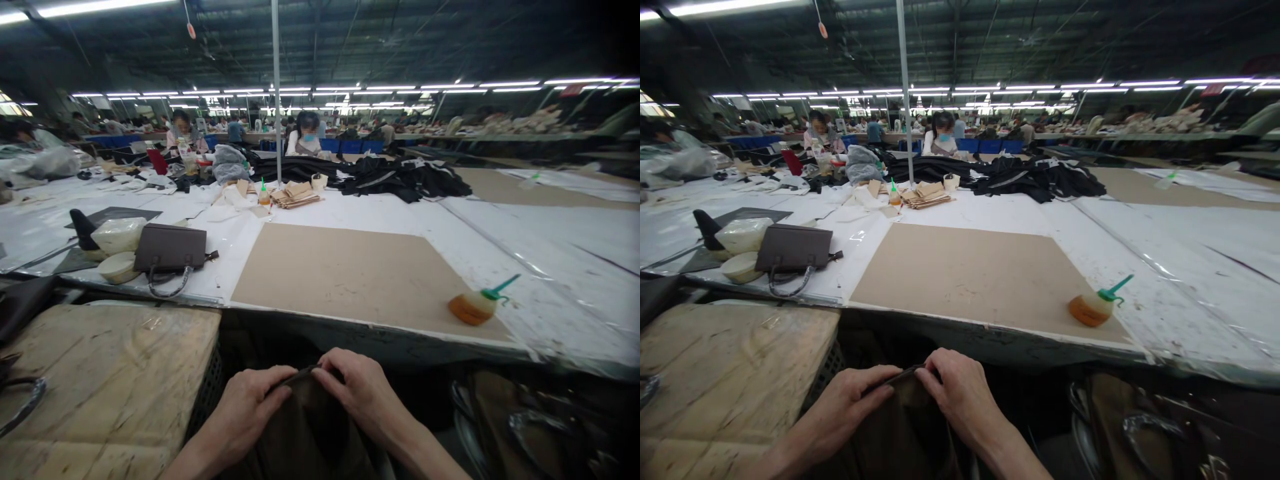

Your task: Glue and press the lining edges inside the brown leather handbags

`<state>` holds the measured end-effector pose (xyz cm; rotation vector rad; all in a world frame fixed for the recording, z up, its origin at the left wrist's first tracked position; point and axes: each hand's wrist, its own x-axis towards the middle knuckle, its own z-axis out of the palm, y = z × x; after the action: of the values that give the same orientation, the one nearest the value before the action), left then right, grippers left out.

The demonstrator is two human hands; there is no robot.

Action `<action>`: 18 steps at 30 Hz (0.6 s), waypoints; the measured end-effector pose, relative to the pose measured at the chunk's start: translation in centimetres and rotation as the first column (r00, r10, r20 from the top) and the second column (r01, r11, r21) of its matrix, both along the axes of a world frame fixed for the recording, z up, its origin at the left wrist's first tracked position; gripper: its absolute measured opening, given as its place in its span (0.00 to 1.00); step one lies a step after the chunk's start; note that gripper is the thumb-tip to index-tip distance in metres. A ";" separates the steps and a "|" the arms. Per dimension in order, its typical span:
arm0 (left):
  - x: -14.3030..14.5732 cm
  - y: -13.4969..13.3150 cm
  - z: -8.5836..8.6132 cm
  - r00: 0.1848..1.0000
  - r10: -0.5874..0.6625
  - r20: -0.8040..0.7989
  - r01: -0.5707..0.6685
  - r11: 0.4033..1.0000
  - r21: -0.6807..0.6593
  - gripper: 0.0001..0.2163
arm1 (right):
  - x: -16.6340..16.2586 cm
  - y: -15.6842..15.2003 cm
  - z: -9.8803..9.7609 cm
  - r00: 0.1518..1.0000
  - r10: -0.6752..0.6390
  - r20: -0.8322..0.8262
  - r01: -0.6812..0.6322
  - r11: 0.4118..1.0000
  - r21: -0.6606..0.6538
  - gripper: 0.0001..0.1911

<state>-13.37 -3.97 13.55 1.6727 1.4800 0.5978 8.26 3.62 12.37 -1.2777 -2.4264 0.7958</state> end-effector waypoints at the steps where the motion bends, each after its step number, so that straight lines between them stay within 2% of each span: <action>1: 0.0 0.1 0.0 1.000 -0.018 0.020 0.018 1.000 -0.007 0.15 | -0.1 0.0 0.0 1.000 -0.007 0.012 0.007 1.000 0.008 0.09; 7: -0.5 1.0 0.2 0.993 -0.099 0.069 0.102 0.994 -0.042 0.15 | -0.7 -0.1 -0.3 0.998 -0.041 0.052 0.039 0.998 0.047 0.13; 10: -0.6 1.7 0.5 0.982 -0.153 0.113 0.168 0.976 -0.136 0.16 | -0.9 -0.1 -0.3 0.997 -0.060 0.057 0.057 0.997 0.045 0.12; 12: -0.4 2.3 0.5 0.986 -0.141 0.084 0.154 0.971 -0.184 0.11 | -1.0 -0.1 -0.2 0.996 -0.071 0.062 0.069 0.997 0.043 0.12; 16: 0.7 3.2 -0.5 0.999 -0.044 -0.018 0.043 0.998 -0.056 0.14 | -1.1 -0.1 -0.5 0.995 -0.077 0.067 0.073 0.996 0.058 0.11; 18: 1.5 3.7 -1.3 0.996 -0.063 -0.071 0.063 0.998 -0.003 0.14 | -1.0 0.1 -1.2 0.995 -0.068 0.067 0.063 0.996 0.070 0.11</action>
<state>-11.89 -0.28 12.22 1.7490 1.4714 0.5083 7.31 3.70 11.20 -1.3732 -2.4291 0.6566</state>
